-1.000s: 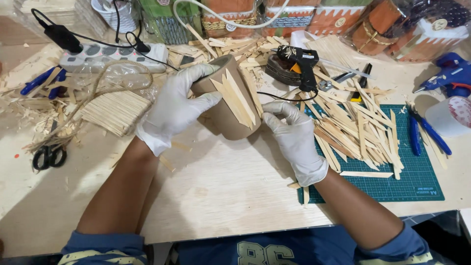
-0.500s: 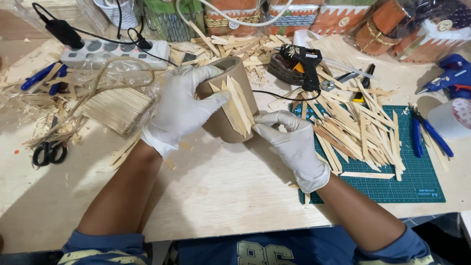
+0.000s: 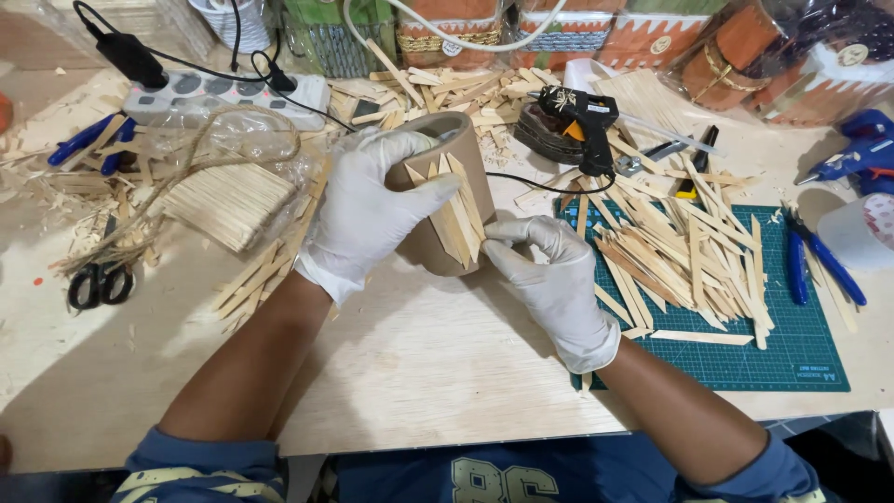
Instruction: Gluing wooden sticks onto a cardboard tube to create a decorative container using a hot glue gun.
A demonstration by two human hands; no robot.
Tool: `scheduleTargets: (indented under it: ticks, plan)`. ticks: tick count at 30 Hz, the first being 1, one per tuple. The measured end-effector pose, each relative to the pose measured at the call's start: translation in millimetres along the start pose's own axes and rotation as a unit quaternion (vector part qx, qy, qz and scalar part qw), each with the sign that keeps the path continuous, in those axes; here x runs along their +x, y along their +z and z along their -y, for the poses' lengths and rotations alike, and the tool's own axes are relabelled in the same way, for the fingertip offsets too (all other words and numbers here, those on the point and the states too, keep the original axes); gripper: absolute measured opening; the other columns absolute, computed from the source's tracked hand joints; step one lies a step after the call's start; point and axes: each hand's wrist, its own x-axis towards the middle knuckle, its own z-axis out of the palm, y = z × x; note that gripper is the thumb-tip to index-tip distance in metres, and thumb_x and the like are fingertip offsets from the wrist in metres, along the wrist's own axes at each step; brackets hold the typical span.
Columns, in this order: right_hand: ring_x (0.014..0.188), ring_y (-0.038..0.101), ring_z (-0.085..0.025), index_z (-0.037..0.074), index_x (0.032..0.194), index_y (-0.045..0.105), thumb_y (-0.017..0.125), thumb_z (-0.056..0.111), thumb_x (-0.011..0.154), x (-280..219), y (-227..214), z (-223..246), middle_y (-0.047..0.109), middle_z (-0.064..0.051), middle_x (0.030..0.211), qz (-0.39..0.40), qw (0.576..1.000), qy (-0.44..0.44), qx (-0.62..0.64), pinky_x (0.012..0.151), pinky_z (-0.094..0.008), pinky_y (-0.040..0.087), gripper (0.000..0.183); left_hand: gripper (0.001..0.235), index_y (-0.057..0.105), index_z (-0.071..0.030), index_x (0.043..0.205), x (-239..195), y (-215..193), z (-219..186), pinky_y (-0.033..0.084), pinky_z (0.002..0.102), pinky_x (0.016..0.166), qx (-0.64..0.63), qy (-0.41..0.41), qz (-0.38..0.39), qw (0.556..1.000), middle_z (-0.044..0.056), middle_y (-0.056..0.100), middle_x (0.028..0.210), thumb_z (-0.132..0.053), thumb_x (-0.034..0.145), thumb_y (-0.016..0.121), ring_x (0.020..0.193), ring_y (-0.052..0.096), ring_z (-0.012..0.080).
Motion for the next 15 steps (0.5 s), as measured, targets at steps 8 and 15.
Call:
scheduleTargets:
  ticks: [8, 15]
  plan:
    - [0.085, 0.063, -0.014, 0.014, 0.097, 0.082, 0.086, 0.003, 0.078, -1.7, 1.0, -1.6, 0.071, -0.004, 0.078, -0.003, 1.000, -0.029, 0.001, 0.088, -0.032, 0.051, 0.023, 0.041, 0.076, -0.013, 0.100, -1.6, 4.7, 2.2, 0.047, 0.038, 0.101, -0.016, 0.009, -0.023, 1.000, 0.011, 0.068, 0.095, -0.025, 0.067, 0.097, 0.102, 0.067, 0.0296]
    - [0.089, 0.065, -0.016, 0.016, 0.104, 0.081, 0.086, 0.005, 0.079, -3.8, 0.9, -1.2, 0.073, -0.004, 0.082, 0.001, 0.999, -0.053, -0.007, 0.092, -0.033, 0.051, 0.028, 0.041, 0.077, -0.013, 0.100, -1.4, 5.5, -0.8, 0.046, 0.038, 0.104, -0.018, 0.017, -0.033, 0.999, 0.010, 0.067, 0.096, -0.024, 0.066, 0.098, 0.103, 0.066, 0.0291]
